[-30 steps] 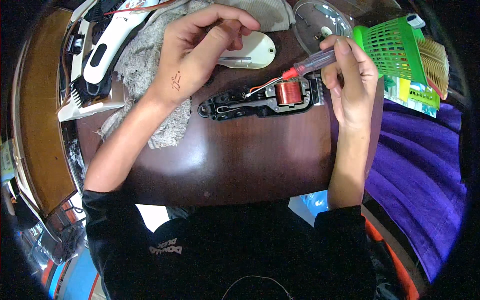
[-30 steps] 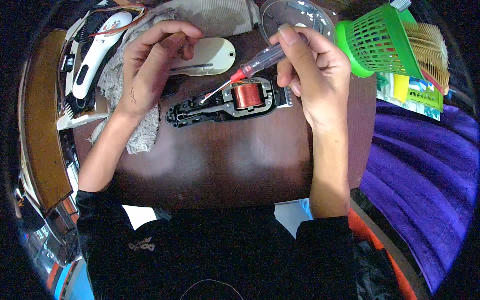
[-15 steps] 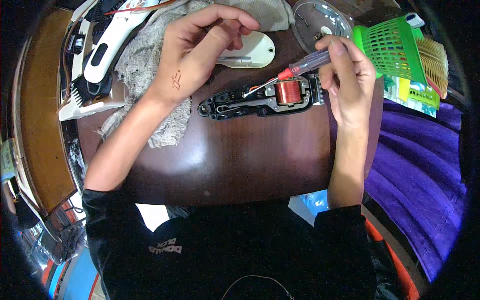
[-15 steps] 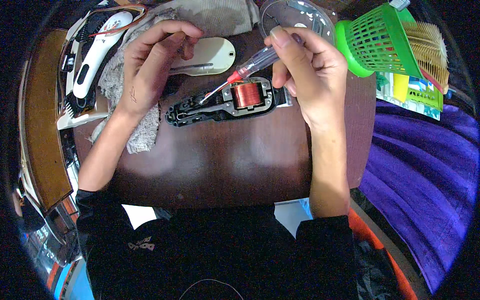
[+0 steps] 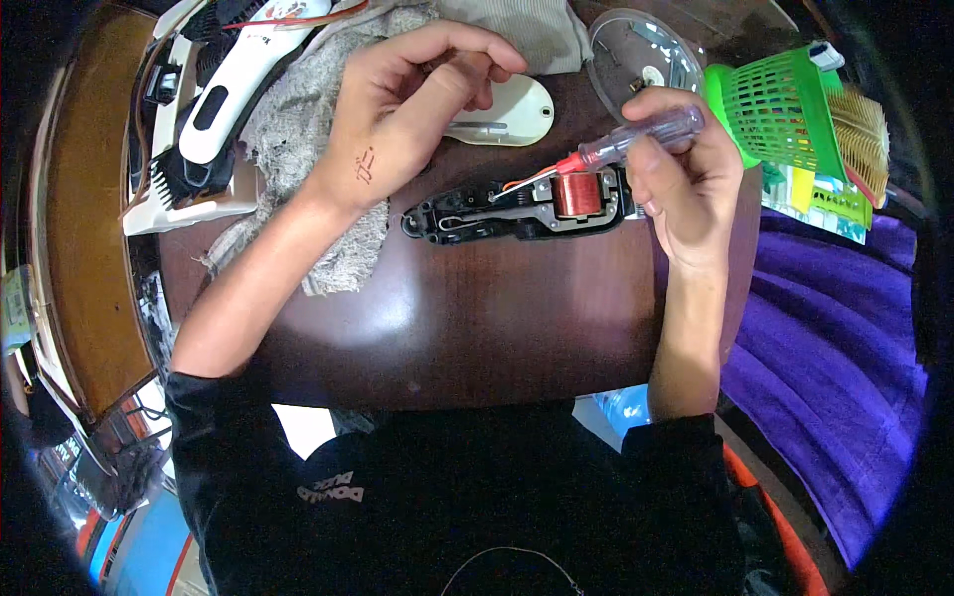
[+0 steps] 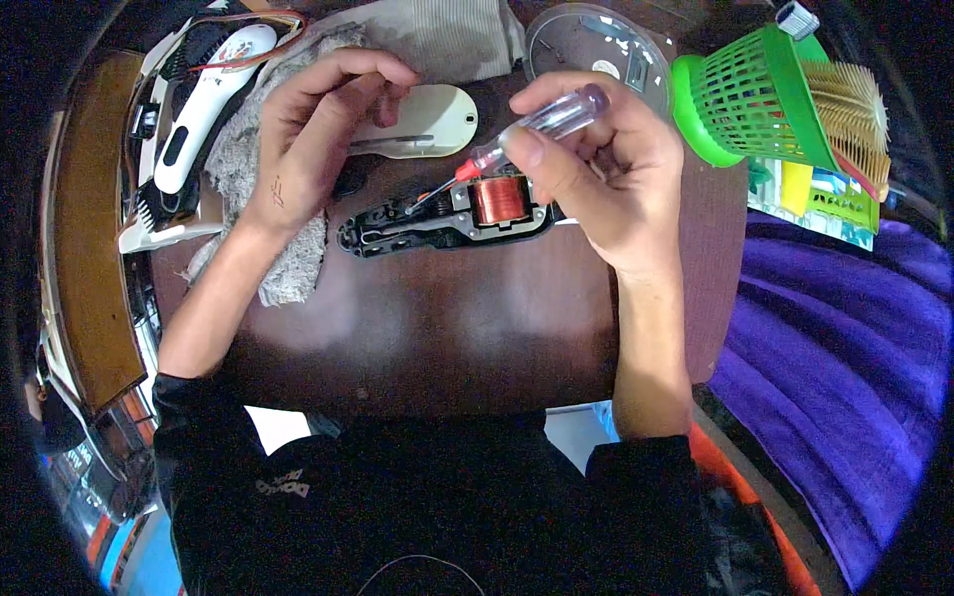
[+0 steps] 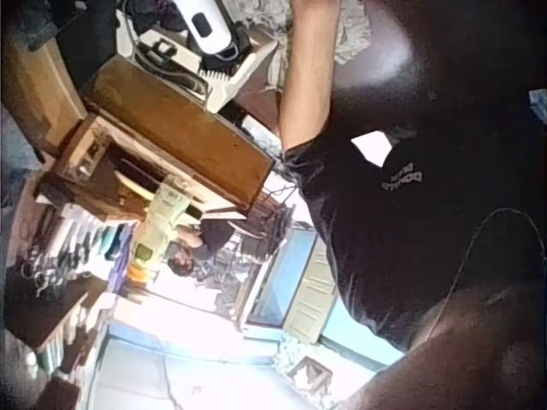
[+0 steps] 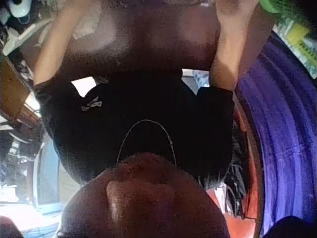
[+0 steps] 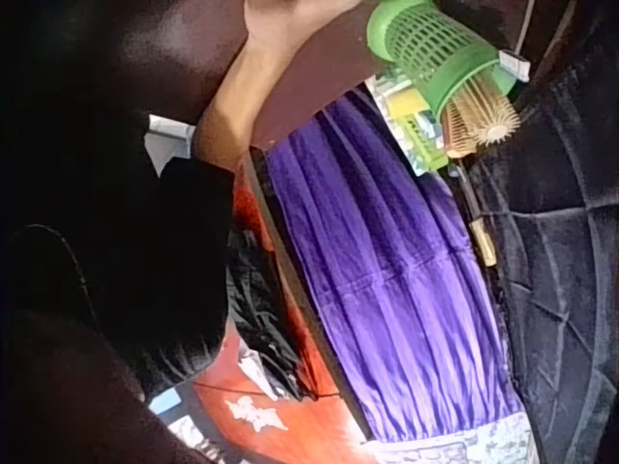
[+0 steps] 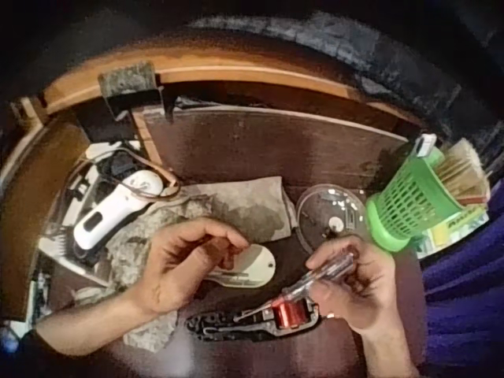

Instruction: The person disassembles a hair clipper, removes the motor, and cleans it with a rag. They then reassemble the clipper, using a screwdriver to secure the motor and casing. The task involves handling the clipper, motor, screwdriver, and cleaning cloth.

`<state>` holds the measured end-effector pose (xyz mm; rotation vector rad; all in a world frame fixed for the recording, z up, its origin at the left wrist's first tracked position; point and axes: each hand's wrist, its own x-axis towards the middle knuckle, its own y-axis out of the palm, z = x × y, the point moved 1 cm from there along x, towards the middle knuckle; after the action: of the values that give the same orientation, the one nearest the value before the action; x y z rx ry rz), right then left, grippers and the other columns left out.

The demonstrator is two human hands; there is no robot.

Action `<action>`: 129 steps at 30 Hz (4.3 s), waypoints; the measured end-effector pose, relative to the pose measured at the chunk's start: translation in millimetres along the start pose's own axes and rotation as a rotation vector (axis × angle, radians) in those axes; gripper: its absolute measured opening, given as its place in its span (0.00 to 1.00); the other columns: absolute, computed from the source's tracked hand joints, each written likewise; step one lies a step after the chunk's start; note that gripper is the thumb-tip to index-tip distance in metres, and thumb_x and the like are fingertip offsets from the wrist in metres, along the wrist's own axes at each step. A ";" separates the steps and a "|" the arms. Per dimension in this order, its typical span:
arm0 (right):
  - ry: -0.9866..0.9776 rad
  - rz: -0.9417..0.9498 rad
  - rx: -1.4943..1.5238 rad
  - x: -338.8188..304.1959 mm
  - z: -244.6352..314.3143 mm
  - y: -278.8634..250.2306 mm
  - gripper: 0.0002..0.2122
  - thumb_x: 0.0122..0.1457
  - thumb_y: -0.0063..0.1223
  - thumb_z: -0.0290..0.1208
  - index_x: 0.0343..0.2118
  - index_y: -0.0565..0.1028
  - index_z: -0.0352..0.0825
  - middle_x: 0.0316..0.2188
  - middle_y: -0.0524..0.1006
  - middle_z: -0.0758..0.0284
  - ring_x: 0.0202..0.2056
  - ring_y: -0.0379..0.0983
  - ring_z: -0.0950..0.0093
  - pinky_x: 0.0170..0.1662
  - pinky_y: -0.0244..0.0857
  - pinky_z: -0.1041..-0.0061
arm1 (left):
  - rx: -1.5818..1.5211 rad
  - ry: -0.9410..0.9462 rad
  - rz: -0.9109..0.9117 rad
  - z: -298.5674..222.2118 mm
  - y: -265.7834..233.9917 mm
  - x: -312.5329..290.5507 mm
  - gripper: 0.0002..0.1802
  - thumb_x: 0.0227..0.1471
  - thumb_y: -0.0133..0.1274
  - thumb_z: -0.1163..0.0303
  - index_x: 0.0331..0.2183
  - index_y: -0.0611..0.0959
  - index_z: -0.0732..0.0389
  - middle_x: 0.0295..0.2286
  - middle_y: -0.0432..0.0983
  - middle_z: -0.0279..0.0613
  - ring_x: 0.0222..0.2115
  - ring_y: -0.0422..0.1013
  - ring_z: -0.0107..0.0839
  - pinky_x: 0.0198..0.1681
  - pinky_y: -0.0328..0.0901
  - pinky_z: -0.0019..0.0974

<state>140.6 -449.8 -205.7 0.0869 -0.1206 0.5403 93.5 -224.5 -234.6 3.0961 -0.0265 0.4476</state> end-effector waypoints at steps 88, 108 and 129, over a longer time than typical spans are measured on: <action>-0.161 -0.010 -0.113 -10.4 4.5 16.3 0.04 0.57 0.56 0.24 0.33 0.75 0.29 0.20 0.72 0.73 0.18 0.64 0.88 0.20 0.54 0.88 | 0.037 -0.045 -0.074 2.1 3.1 -1.0 0.15 0.61 0.50 0.62 0.26 0.76 0.62 0.21 0.70 0.28 0.24 0.64 0.15 0.29 0.60 0.24; -0.590 0.260 -0.630 -18.1 5.4 47.5 0.13 0.43 0.68 0.30 0.33 0.78 0.39 0.20 0.75 0.69 0.20 0.74 0.72 0.23 0.67 0.75 | 0.037 -0.008 -0.120 8.7 3.0 -1.2 0.14 0.59 0.53 0.64 0.26 0.77 0.62 0.18 0.70 0.27 0.21 0.63 0.12 0.23 0.58 0.20; -0.513 0.080 -0.506 -28.0 -5.5 39.1 0.08 0.51 0.60 0.33 0.30 0.77 0.35 0.20 0.77 0.66 0.21 0.74 0.71 0.26 0.68 0.74 | -0.001 -0.074 -0.077 3.9 3.1 -2.6 0.14 0.58 0.54 0.62 0.26 0.77 0.62 0.20 0.70 0.27 0.23 0.64 0.13 0.26 0.59 0.22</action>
<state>97.0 -429.9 -213.0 -0.2776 -0.7581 0.5437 92.1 -227.7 -239.0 3.0984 0.0911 0.3305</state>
